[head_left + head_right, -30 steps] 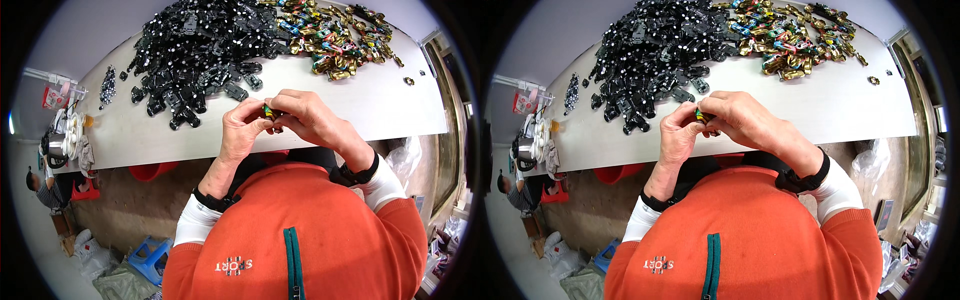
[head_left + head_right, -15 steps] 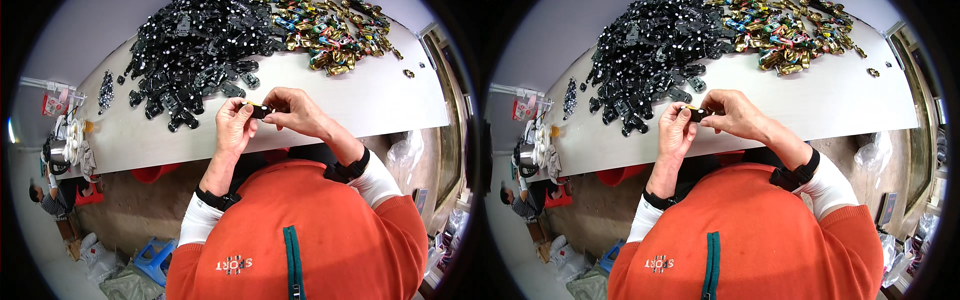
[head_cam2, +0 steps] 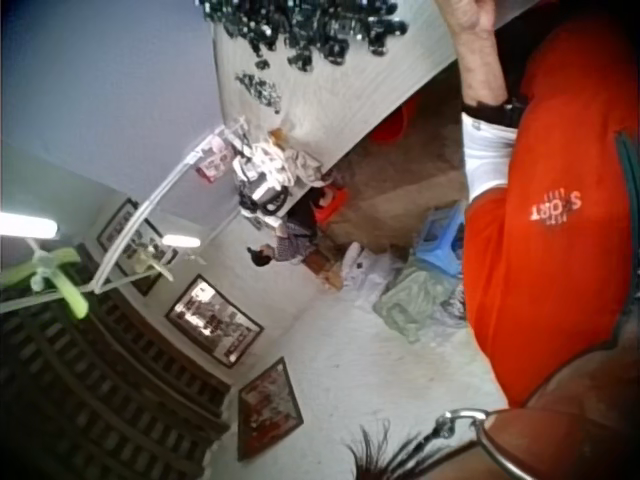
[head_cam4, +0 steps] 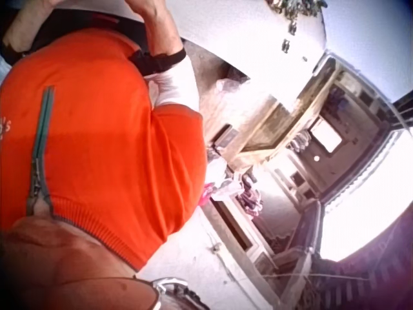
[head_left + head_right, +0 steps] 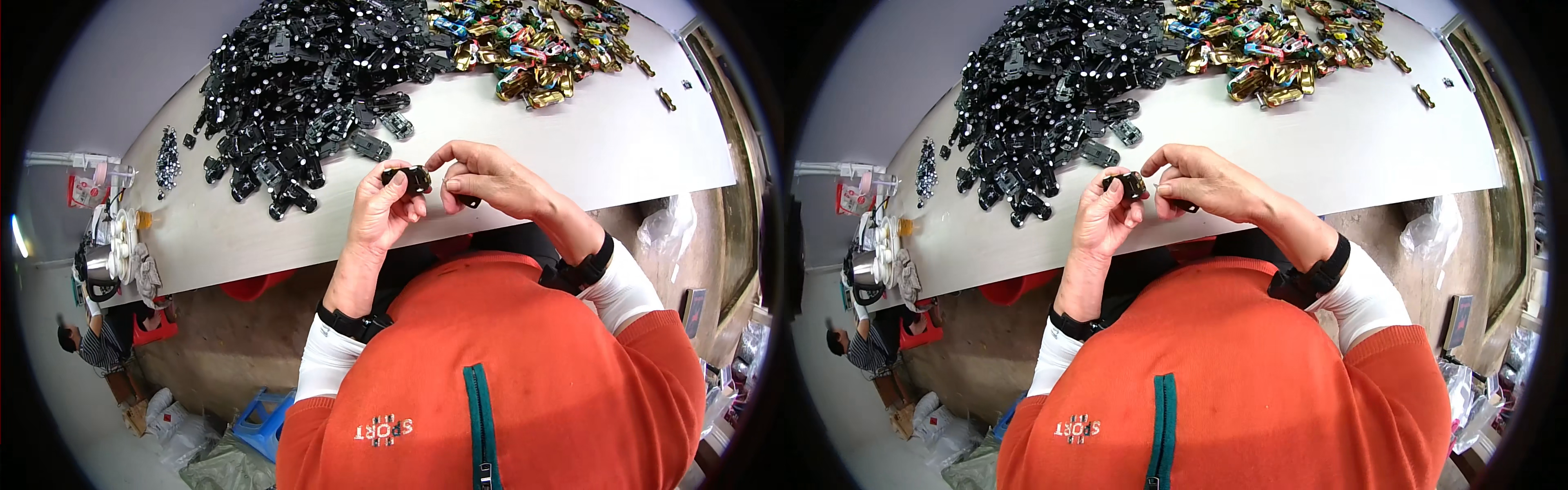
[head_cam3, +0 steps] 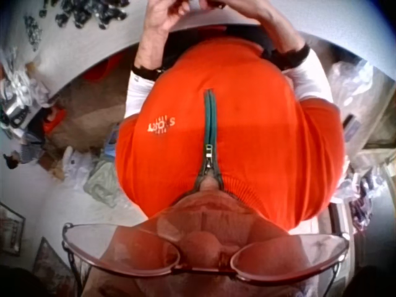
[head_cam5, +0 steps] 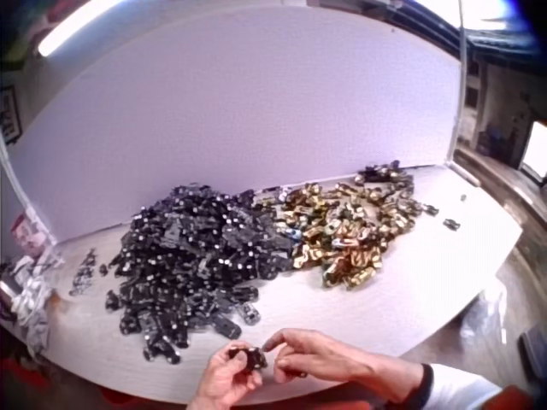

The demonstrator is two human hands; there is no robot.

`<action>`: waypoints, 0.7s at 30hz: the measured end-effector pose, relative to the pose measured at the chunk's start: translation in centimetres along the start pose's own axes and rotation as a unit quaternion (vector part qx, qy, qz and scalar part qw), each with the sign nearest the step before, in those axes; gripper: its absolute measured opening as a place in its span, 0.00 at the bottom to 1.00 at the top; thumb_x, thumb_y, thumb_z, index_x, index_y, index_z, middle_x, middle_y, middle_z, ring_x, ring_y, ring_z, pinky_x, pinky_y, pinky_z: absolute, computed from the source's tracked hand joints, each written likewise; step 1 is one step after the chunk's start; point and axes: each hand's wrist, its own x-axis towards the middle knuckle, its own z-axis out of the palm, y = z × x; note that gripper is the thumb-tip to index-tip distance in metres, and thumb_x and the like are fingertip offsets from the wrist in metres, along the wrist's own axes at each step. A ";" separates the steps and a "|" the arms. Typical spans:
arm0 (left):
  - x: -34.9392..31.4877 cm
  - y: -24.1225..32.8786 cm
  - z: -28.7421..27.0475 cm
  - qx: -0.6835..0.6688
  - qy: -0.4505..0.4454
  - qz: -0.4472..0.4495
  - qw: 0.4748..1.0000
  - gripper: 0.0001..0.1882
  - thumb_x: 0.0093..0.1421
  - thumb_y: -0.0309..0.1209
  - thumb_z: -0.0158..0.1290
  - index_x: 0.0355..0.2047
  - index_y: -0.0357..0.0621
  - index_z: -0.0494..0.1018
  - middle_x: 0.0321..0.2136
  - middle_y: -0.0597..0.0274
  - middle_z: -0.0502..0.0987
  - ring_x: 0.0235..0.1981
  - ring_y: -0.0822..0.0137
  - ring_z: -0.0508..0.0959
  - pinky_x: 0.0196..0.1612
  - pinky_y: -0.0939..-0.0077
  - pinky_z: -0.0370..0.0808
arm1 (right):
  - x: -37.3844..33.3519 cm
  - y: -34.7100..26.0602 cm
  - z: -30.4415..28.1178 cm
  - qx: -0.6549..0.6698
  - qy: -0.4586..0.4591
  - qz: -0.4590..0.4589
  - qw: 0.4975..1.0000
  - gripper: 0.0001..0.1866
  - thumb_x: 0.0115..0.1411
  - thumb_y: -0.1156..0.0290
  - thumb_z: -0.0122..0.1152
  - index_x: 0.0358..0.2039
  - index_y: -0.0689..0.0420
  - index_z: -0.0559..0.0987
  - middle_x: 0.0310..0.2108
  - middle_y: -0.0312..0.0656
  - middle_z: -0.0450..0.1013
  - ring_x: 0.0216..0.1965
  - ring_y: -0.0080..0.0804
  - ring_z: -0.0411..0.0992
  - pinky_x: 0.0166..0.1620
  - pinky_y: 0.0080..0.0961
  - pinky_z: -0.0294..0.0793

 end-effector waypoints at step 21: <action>-0.5 -0.4 2.8 0.217 0.084 0.084 0.969 0.09 0.59 0.25 0.52 0.37 0.34 0.67 0.27 0.52 0.76 0.16 0.66 0.76 0.15 0.81 0.72 | 0.9 1.6 1.4 -0.135 0.127 0.012 0.983 0.04 0.55 0.80 0.49 0.28 0.65 0.72 0.16 0.38 0.71 0.19 0.20 0.69 0.22 0.19 0.68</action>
